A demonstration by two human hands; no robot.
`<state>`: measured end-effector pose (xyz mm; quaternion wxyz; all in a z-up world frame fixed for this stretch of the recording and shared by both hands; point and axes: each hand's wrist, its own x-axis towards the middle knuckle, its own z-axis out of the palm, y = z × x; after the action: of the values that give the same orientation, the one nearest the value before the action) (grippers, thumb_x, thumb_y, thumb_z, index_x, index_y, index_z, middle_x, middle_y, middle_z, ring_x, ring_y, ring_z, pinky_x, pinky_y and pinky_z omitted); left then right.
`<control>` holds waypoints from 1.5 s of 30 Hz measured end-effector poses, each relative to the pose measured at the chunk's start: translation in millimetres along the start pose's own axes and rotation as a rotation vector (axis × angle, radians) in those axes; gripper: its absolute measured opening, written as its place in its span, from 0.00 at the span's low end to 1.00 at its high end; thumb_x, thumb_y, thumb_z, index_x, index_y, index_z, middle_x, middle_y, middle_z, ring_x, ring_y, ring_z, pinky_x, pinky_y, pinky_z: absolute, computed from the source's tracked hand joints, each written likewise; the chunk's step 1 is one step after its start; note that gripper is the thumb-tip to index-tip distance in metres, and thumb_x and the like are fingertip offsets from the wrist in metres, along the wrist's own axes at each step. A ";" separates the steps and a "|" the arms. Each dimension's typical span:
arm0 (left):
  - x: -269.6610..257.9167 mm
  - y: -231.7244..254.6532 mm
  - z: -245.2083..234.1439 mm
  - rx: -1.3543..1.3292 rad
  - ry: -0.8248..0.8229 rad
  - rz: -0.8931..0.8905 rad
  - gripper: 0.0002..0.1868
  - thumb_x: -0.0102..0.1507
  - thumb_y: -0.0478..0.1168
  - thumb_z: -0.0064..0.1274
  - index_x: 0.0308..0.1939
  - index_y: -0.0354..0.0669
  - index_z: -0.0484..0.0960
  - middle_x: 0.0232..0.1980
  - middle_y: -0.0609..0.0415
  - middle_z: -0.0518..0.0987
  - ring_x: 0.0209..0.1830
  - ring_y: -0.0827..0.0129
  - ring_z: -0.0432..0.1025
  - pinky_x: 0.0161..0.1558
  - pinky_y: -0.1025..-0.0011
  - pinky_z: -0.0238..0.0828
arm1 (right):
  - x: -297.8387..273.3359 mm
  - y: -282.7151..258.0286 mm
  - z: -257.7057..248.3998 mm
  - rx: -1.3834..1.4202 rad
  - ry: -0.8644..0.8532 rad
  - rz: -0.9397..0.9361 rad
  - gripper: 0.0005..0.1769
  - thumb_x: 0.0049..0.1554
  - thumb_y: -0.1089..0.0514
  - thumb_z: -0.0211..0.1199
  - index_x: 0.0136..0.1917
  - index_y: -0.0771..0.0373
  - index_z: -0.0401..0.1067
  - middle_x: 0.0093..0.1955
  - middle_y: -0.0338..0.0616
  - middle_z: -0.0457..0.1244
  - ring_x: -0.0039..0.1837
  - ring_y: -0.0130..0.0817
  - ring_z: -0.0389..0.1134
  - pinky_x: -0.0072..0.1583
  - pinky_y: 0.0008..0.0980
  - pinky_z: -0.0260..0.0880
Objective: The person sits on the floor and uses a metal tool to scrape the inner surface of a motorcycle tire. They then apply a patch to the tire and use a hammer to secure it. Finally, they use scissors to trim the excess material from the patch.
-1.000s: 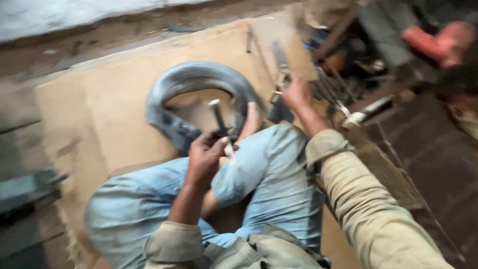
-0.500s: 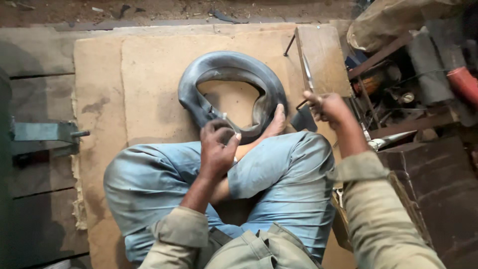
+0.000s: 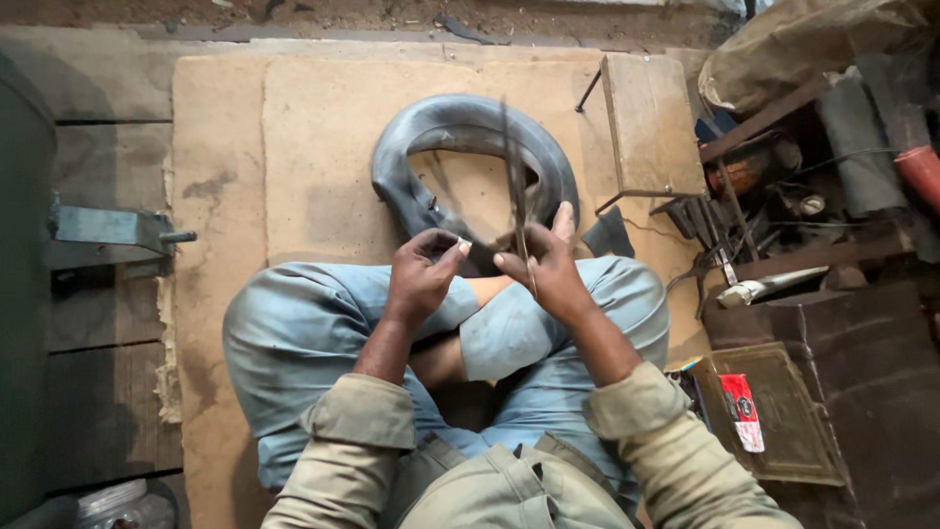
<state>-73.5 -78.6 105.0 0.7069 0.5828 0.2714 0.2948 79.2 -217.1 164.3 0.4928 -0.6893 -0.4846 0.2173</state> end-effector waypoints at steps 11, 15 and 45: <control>-3.4 -4.5 -4.2 0.049 -0.046 0.041 0.05 0.62 0.34 0.58 0.38 0.33 0.82 0.35 0.58 0.83 0.36 0.80 0.75 0.39 0.77 0.73 | 19.7 43.1 38.3 0.414 -0.021 0.273 0.11 0.55 0.61 0.72 0.48 0.64 0.72 0.42 0.35 0.65 0.46 0.22 0.65 0.49 0.24 0.66; -2.8 -8.4 -7.0 0.113 -0.028 -0.010 0.06 0.62 0.35 0.59 0.37 0.33 0.83 0.34 0.56 0.83 0.33 0.79 0.73 0.37 0.77 0.71 | 21.3 42.3 40.4 0.521 0.017 0.357 0.09 0.55 0.62 0.70 0.46 0.65 0.72 0.38 0.36 0.65 0.41 0.23 0.64 0.45 0.24 0.64; 14.2 -17.4 -23.5 -0.354 -0.033 -0.135 0.04 0.63 0.33 0.55 0.39 0.35 0.81 0.31 0.55 0.78 0.27 0.74 0.69 0.30 0.75 0.65 | -38.5 -20.2 19.5 -0.394 -0.177 0.324 0.46 0.45 0.29 0.72 0.60 0.68 0.70 0.56 0.59 0.66 0.60 0.54 0.67 0.60 0.44 0.67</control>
<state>-79.2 -55.1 83.2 0.8210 0.4345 0.2421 0.2802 38.1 -241.0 167.2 0.2638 -0.8187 -0.4422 0.2543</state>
